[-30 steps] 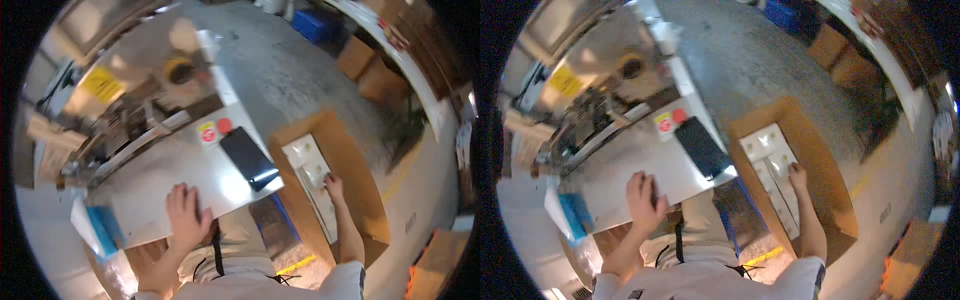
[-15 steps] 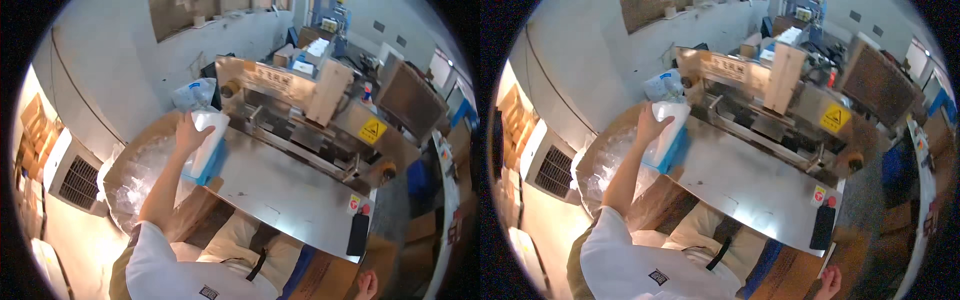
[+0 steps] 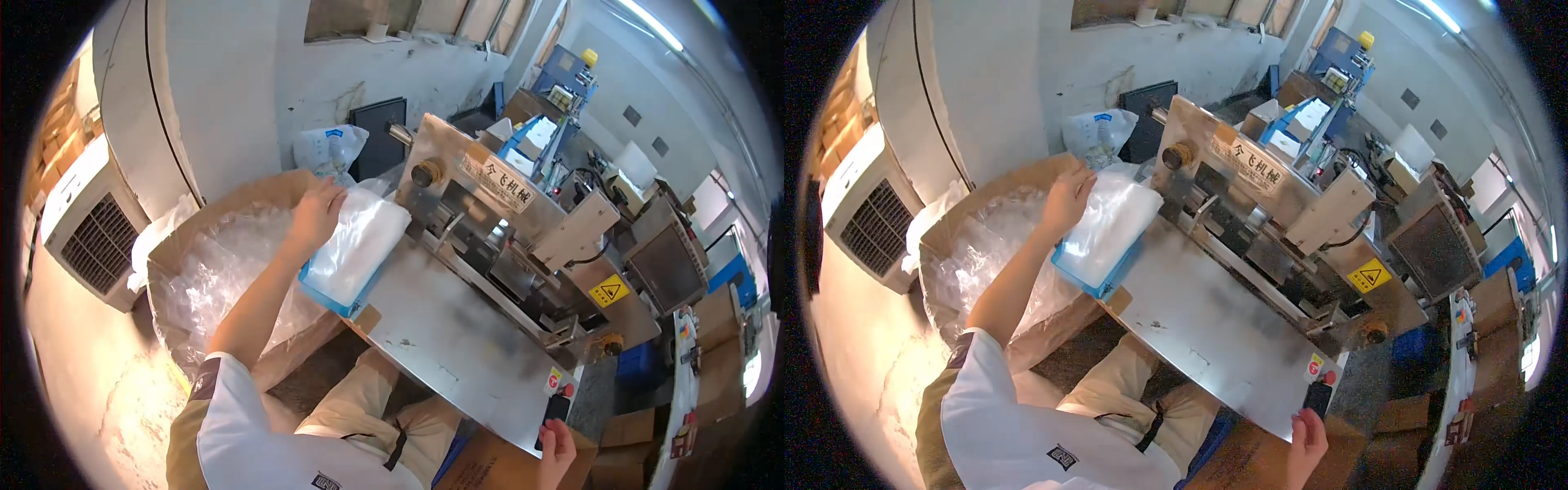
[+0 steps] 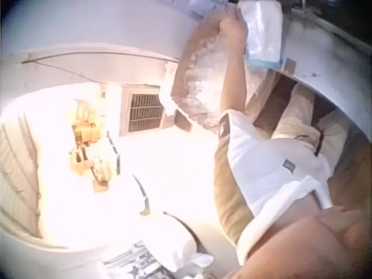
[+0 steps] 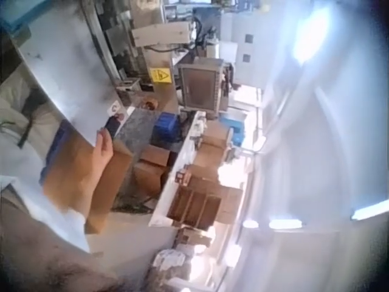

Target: Placing white boxes into plastic bags, heat-sealing them, and putting them into a shipping carton.

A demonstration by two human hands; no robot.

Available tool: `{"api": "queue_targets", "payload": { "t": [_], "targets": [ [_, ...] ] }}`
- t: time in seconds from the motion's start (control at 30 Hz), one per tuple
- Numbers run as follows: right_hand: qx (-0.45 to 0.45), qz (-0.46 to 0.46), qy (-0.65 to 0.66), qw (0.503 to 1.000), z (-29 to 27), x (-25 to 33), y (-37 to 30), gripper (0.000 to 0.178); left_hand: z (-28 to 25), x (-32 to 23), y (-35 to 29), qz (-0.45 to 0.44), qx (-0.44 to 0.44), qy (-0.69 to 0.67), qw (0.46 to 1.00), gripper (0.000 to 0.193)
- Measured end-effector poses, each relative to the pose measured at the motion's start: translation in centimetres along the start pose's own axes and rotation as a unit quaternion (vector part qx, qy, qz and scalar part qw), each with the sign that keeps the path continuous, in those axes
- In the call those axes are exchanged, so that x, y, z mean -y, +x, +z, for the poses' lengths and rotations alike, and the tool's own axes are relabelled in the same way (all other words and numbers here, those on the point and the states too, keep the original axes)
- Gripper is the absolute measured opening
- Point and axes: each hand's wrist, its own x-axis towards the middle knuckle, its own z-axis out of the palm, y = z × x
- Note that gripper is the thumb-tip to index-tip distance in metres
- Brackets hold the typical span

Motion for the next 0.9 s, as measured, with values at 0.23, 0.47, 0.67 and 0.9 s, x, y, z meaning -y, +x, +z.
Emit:
{"api": "queue_targets", "payload": {
  "t": [0.23,0.47,0.67,0.9],
  "targets": [
    [-0.005,-0.238,-0.128,0.963,7.5,8.9,3.6,0.056,-2.8,-14.8,-2.6,0.062,0.211,-0.145,0.965,0.031],
    [0.153,-0.245,-0.092,0.953,10.8,12.3,4.2,0.031,-4.7,-26.1,-11.5,0.159,0.396,-0.359,0.830,0.025],
    [0.063,-0.353,-0.085,0.930,10.5,10.3,2.3,0.009,-4.4,-27.8,-15.9,-0.287,0.535,-0.479,0.634,0.021],
    [0.163,-0.205,-0.085,0.961,10.0,6.6,1.5,0.015,-3.2,-26.9,-18.5,-0.309,0.545,-0.449,0.637,0.031]
  ]
}}
